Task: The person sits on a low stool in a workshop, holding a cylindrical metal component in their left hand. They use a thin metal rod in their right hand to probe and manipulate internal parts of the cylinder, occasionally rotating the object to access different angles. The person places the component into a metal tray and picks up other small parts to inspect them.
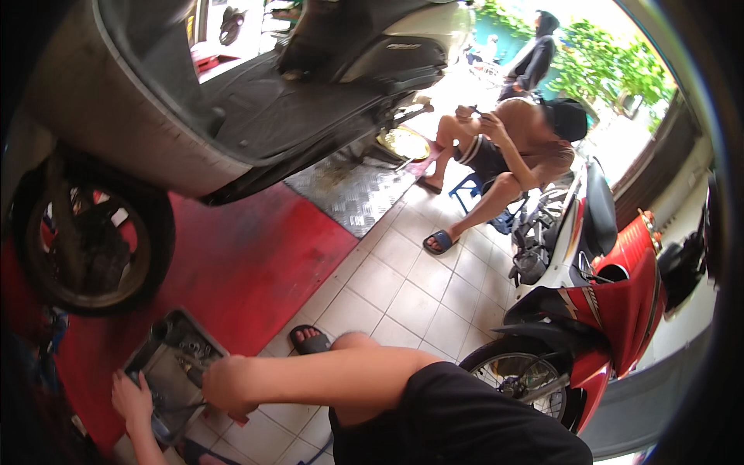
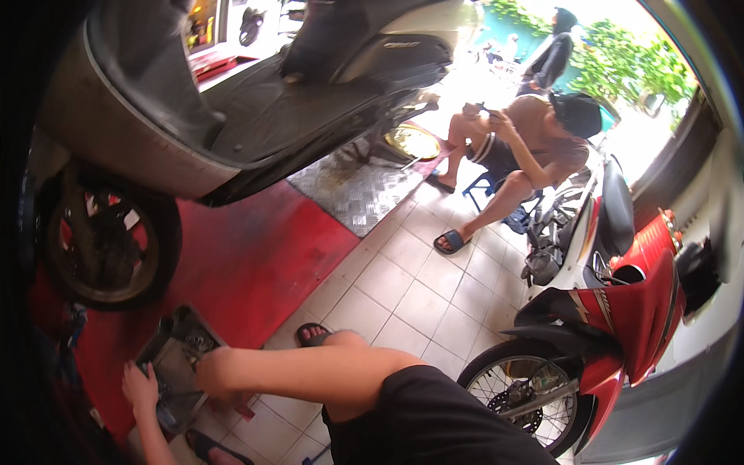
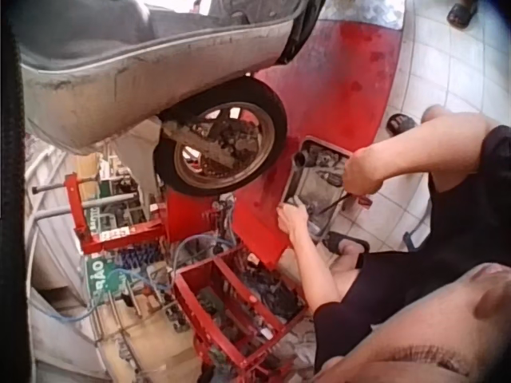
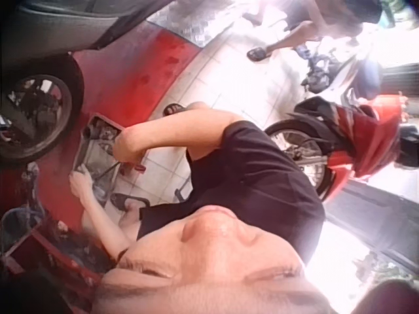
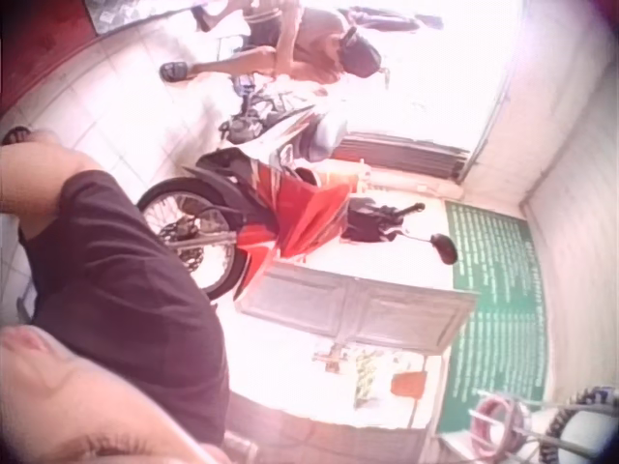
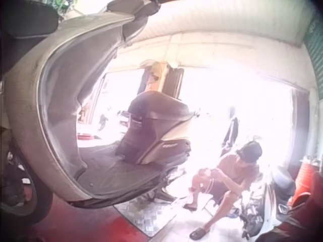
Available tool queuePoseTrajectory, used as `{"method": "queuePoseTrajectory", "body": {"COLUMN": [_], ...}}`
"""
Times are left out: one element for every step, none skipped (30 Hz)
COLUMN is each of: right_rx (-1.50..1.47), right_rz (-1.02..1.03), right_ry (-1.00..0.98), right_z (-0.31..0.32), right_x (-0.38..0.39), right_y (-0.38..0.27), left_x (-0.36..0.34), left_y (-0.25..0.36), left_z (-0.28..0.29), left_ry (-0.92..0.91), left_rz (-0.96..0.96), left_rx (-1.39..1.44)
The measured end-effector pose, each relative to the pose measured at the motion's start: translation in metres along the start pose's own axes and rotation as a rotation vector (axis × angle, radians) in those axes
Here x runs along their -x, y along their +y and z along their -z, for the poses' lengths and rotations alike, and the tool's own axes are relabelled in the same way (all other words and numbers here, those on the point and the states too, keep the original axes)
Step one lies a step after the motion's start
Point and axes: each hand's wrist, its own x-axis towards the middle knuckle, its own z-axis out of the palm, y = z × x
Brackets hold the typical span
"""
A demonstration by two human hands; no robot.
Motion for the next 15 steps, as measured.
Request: {"method": "queuePoseTrajectory", "body": {"right_rx": [0.002, -0.009, 0.04, 0.042, 0.049, 0.053, 0.049, 0.122, 0.145, 0.125, 0.103, 0.078, 0.061, 0.042, 0.044], "right_rz": [-0.05, -0.081, -0.069, -0.123, -0.189, -0.247, -0.241, -0.242, -0.278, -0.294, -0.314, -0.318, -0.336, -0.355, -0.362], "right_ry": [0.079, 0.159, 0.201, 0.201, 0.199, 0.2, 0.345, 0.377, 0.306, 0.292, 0.281, 0.242, 0.199, 0.159, 0.153], "right_z": [-0.001, -0.005, -0.004, -0.002, 0.001, 0.005, -0.003, -0.002, 0.006, 0.009, 0.011, 0.012, 0.013, 0.014, 0.015], "right_x": [-0.003, -0.007, -0.007, -0.005, 0.001, 0.007, 0.011, 0.014, 0.014, 0.018, 0.017, 0.012, 0.012, 0.011, 0.009], "right_y": [0.0, 0.003, 0.007, 0.013, 0.017, 0.022, 0.031, 0.032, 0.028, 0.03, 0.03, 0.027, 0.029, 0.029, 0.029], "left_x": [0.001, 0.002, 0.004, 0.005, 0.006, 0.011, 0.017, 0.023, 0.027, 0.028, 0.029, 0.032, 0.032, 0.031, 0.028], "left_y": [-0.003, -0.005, 0.008, 0.022, 0.039, 0.052, 0.059, 0.064, 0.066, 0.072, 0.071, 0.064, 0.066, 0.068, 0.069], "left_z": [-0.001, 0.005, 0.015, 0.023, 0.03, 0.038, 0.047, 0.049, 0.054, 0.053, 0.052, 0.051, 0.05, 0.05, 0.051], "left_ry": [0.044, 0.076, 0.099, 0.101, 0.093, 0.079, 0.06, 0.036, -0.01, -0.051, -0.093, -0.108, -0.121, -0.133, -0.22], "left_rz": [-0.063, -0.101, -0.152, -0.202, -0.248, -0.282, -0.303, -0.298, -0.315, -0.329, -0.347, -0.344, -0.348, -0.356, -0.294], "left_rx": [0.038, 0.076, 0.129, 0.171, 0.201, 0.198, 0.195, 0.142, 0.191, 0.22, 0.247, 0.238, 0.243, 0.246, 0.252]}}
